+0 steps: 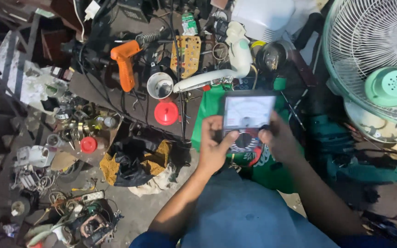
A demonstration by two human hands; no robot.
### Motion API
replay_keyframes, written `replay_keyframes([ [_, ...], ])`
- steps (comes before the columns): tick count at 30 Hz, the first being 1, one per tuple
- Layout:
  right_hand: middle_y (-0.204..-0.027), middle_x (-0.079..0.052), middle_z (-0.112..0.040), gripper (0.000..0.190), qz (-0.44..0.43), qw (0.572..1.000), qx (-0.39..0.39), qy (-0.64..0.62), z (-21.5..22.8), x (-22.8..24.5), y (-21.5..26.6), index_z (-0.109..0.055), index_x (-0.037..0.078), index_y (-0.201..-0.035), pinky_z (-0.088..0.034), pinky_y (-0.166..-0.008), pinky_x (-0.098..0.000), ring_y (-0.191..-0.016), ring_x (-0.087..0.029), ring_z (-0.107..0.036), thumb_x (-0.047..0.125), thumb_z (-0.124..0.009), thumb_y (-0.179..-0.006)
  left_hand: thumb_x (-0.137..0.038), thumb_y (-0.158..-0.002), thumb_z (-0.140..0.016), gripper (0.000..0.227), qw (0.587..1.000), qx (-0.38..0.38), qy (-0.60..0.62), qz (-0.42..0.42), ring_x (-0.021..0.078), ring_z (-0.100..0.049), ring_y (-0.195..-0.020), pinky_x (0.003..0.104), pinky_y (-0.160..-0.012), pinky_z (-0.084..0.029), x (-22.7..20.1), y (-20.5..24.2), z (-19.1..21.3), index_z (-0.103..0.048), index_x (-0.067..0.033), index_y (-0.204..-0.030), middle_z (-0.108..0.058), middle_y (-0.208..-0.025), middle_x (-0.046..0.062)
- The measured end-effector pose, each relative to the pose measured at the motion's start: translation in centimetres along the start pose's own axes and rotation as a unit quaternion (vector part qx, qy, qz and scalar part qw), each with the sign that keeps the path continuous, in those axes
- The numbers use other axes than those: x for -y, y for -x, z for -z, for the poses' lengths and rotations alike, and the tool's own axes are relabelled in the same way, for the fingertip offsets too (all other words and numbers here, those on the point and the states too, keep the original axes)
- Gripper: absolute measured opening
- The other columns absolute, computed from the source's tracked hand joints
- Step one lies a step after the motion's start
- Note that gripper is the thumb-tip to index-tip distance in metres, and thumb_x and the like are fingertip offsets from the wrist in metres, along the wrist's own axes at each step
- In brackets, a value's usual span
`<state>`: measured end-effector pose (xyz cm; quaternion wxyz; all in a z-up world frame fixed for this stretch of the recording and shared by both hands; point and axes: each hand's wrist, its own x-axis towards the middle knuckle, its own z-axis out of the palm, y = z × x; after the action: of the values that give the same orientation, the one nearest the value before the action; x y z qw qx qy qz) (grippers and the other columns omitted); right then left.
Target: Repairing a power drill and a circuit board using a multimeter and hand tools
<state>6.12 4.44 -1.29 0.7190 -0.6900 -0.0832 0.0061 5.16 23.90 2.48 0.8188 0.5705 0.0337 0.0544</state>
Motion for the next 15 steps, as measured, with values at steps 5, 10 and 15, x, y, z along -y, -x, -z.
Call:
replay_keyframes([
  [5, -0.057, -0.016, -0.057, 0.025, -0.187, 0.969, -0.143, -0.08, 0.3, 2.3, -2.1, -0.066, 0.0, -0.078, -0.041, -0.032, -0.0296, -0.041, -0.021, -0.055, 0.021, -0.075, -0.088, -0.02, -0.082, -0.086, 0.069, 0.997, 0.072, -0.011, -0.03, 0.0198, -0.057, -0.111, 0.035, -0.099, -0.044, 1.1, -0.3, -0.7, -0.051, -0.0065, -0.141, -0.061, -0.115, 0.013],
  [10, -0.069, -0.011, -0.071, 0.034, -0.119, 0.935, -0.16, -0.294, 3.5, 5.0, -5.2, -0.068, 0.015, -0.082, -0.053, -0.041, -0.0204, -0.052, -0.016, -0.071, 0.045, -0.067, -0.099, 0.0, -0.081, -0.082, 0.096, 0.935, 0.261, 0.097, 0.219, 0.0282, -0.064, -0.106, 0.041, -0.089, -0.059, 2.1, 0.8, -0.3, -0.025, -0.0097, -0.159, -0.053, -0.128, 0.027],
  [15, -0.128, -0.01, -0.073, 0.048, -0.091, 0.838, -0.262, -0.47, 6.4, 10.6, -7.9, -0.065, 0.008, -0.134, -0.059, -0.107, -0.0455, -0.114, -0.025, -0.072, 0.027, -0.074, -0.09, -0.022, -0.094, -0.073, 0.034, 0.878, 0.387, -0.072, 0.271, 0.0079, -0.055, -0.076, 0.022, -0.067, -0.047, 0.7, -0.3, 3.1, -0.064, -0.0117, -0.124, -0.067, -0.104, 0.0],
])
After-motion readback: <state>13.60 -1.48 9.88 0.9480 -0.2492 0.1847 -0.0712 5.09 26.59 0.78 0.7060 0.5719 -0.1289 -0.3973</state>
